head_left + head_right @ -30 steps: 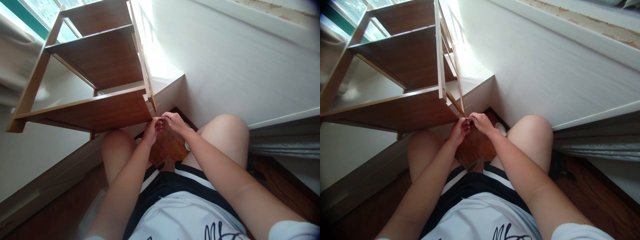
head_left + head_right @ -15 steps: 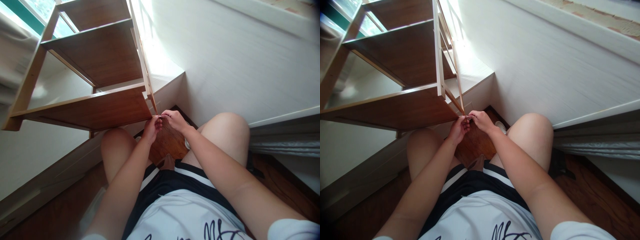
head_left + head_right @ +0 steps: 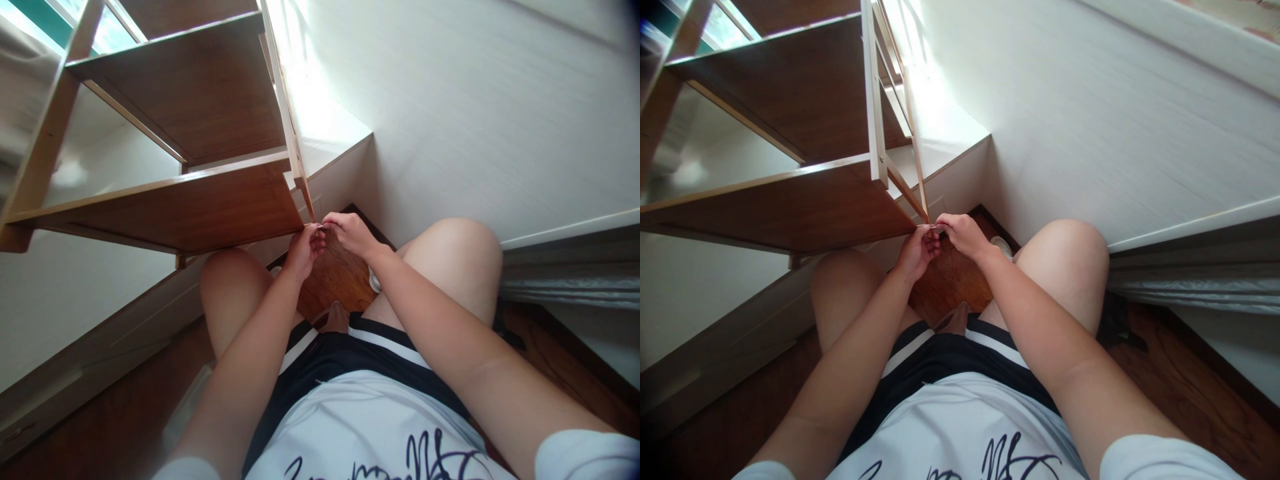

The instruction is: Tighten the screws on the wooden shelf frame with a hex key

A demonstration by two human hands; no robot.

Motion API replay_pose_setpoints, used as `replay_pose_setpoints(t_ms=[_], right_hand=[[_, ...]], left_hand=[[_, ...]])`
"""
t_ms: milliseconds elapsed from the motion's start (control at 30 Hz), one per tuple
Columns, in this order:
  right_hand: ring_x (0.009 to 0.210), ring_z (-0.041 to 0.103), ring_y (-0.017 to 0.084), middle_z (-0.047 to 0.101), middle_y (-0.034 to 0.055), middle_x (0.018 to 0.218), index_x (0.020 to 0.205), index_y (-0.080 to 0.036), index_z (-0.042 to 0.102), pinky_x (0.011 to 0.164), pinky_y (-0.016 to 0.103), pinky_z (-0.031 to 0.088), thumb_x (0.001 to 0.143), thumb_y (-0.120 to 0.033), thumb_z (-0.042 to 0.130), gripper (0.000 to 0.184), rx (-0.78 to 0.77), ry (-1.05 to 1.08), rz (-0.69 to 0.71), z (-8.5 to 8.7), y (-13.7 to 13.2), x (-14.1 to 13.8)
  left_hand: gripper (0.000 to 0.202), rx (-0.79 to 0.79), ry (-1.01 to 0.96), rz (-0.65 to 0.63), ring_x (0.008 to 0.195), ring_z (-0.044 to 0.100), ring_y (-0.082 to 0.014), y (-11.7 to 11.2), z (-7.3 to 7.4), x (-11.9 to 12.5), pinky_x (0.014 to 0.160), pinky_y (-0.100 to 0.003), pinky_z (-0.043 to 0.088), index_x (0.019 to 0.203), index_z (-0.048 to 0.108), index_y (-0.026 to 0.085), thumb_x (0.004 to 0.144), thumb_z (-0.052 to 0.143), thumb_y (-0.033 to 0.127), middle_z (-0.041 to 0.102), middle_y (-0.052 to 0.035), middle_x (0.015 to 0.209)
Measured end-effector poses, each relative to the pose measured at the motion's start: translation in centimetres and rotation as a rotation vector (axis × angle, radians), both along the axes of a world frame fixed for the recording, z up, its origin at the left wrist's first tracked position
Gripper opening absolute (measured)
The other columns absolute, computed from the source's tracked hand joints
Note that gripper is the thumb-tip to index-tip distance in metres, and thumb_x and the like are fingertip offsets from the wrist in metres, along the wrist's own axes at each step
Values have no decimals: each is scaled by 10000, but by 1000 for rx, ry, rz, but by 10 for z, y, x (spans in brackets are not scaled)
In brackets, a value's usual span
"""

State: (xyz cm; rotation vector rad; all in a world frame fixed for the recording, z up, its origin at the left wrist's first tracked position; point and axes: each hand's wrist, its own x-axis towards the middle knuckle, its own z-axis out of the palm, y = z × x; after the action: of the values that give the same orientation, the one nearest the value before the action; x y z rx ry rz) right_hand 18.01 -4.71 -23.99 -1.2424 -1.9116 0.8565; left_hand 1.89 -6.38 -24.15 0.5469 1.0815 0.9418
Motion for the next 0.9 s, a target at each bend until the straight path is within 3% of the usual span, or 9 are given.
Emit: replay_pose_setpoints(t_ms=[467, 900], right_hand=[[798, 646, 181, 747, 53, 885, 884, -176, 726, 786, 277, 450, 951, -275, 534, 225, -37, 9, -89, -1, 2, 0], [789, 622, 184, 733, 54, 875, 900, -179, 709, 779, 279, 446, 961, -275, 507, 232, -46, -25, -41, 0, 3, -1]], left_hand=[[269, -12, 1, 5, 587, 560, -76, 1, -1, 1, 530, -200, 414, 900, 667, 199, 767, 702, 430, 632, 20, 761], [246, -31, -9, 5, 584, 555, -77, 1, 1, 2, 527, -204, 409, 868, 663, 191, 756, 705, 407, 626, 17, 747]])
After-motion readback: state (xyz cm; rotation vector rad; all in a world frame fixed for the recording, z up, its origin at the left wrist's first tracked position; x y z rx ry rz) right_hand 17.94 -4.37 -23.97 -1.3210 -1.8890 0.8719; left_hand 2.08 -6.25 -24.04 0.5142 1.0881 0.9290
